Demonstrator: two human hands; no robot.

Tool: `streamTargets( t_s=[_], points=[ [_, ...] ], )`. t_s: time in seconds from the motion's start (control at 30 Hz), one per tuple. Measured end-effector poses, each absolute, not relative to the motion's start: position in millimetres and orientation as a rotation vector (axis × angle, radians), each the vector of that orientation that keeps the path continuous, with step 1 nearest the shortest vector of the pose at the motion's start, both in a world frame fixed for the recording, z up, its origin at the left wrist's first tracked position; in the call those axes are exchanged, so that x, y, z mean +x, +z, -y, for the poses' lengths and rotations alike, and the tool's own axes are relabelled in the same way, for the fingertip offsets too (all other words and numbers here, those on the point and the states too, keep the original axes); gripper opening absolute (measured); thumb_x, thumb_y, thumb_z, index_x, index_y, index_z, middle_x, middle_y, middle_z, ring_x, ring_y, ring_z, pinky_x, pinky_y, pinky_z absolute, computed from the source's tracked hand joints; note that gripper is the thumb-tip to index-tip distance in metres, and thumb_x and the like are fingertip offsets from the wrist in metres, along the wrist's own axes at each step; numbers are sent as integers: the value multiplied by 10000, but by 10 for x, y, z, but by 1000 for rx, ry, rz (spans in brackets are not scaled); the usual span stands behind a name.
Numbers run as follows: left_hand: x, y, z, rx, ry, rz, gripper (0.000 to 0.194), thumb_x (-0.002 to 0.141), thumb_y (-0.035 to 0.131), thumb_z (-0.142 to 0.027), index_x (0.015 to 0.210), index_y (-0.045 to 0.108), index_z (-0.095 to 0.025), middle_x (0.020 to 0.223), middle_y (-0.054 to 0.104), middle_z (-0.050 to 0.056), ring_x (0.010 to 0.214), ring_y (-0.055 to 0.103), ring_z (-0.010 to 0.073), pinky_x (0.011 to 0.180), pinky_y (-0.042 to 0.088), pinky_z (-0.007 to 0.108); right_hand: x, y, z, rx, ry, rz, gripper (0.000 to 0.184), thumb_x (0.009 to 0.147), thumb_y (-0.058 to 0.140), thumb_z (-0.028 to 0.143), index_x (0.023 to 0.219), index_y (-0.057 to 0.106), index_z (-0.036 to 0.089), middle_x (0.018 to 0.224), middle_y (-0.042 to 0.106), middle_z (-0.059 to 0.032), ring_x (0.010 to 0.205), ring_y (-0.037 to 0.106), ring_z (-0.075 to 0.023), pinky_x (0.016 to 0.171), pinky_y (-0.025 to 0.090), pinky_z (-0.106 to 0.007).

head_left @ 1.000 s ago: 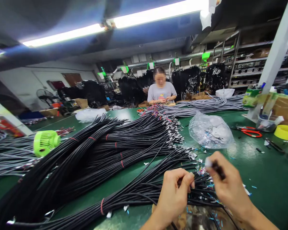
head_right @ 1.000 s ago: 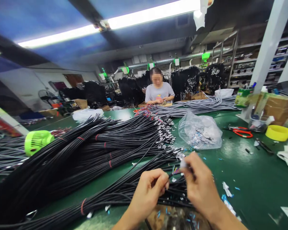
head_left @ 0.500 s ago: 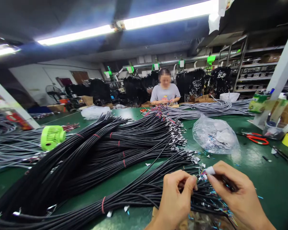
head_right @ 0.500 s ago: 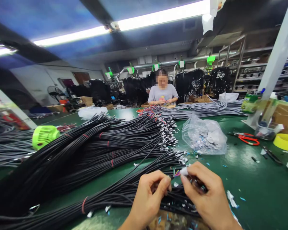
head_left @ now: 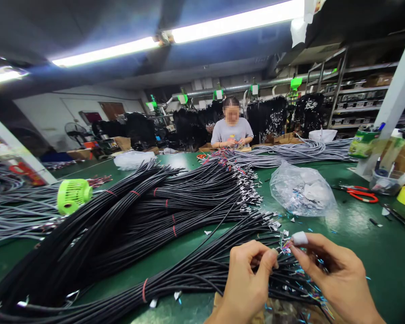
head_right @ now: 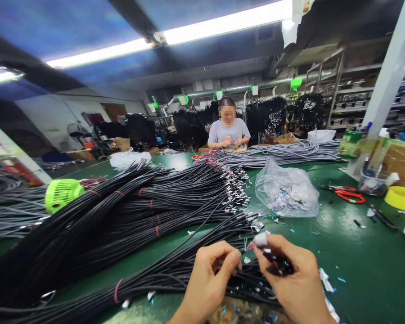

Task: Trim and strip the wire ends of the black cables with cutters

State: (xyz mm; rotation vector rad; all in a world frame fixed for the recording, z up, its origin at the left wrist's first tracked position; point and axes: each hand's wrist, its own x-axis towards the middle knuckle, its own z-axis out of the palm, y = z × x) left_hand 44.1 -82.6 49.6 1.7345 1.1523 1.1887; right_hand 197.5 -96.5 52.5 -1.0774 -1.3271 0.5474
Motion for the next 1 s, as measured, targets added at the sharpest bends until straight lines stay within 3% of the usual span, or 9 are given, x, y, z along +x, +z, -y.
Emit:
streamTargets(
  t_s=[0.17,0.37,0.47,0.53,0.67,0.77,0.83,0.93,1.0],
  points=[
    [433,460,802,1712,1142,-1080,409,892,441,-375,568,543,-146,524,459,1,508,416,113,483,299,219,2006,490,877,-1045,722,1395,144,712,710,237,854,697,216,698,719,-3,616,689,-141,589,564,-184],
    [417,456,797,1712,1105,-1037,438,912,404,-396,562,505,-152,508,408,-18,492,378,104,482,284,222,2022,454,848,-1052,1130,1273,400,779,667,357,1150,581,234,954,728,-50,304,448,-13,285,377,-144],
    [432,450,800,1749,1099,-1074,424,904,438,-366,556,532,-142,516,446,-9,510,407,105,495,298,219,2033,429,870,-1082,998,1321,416,716,733,322,1107,639,215,858,761,-50,509,659,-118,493,546,-206],
    [448,436,797,1762,1088,-1096,409,902,454,-343,569,564,-133,526,471,-5,520,424,104,499,305,214,2047,428,873,-1130,843,1355,326,674,762,298,979,700,202,735,764,-38,655,716,-180,645,578,-246],
    [477,397,752,1716,1092,-1103,374,894,481,-340,624,619,-121,527,499,-10,489,433,91,464,310,196,2121,495,843,-1212,671,1370,244,654,764,305,865,719,193,677,751,-33,591,701,-183,557,565,-239],
    [468,362,672,1738,1032,-1140,412,928,407,-368,705,642,-113,526,545,-5,432,464,90,429,352,187,2231,562,810,-1187,570,1339,241,659,755,308,859,704,184,669,724,-27,516,635,-152,464,519,-235],
    [440,324,597,1909,974,-1236,426,955,337,-329,768,658,-119,590,616,16,485,554,112,486,428,200,2306,589,794,-1181,484,1269,244,679,744,315,885,690,195,700,705,-19,514,595,-131,452,490,-230],
    [377,224,464,2024,968,-1339,194,860,524,-214,783,693,-156,753,686,44,727,625,178,713,476,281,2361,598,780,-1194,415,1209,226,722,715,332,907,676,208,759,695,-25,571,611,-139,485,495,-235],
    [339,134,374,2077,956,-1407,147,804,569,-133,839,704,-177,869,688,63,854,606,213,845,443,351,2346,590,773,-1194,424,1289,207,748,686,341,903,676,204,773,705,-33,583,634,-151,501,517,-247]
  ],
)
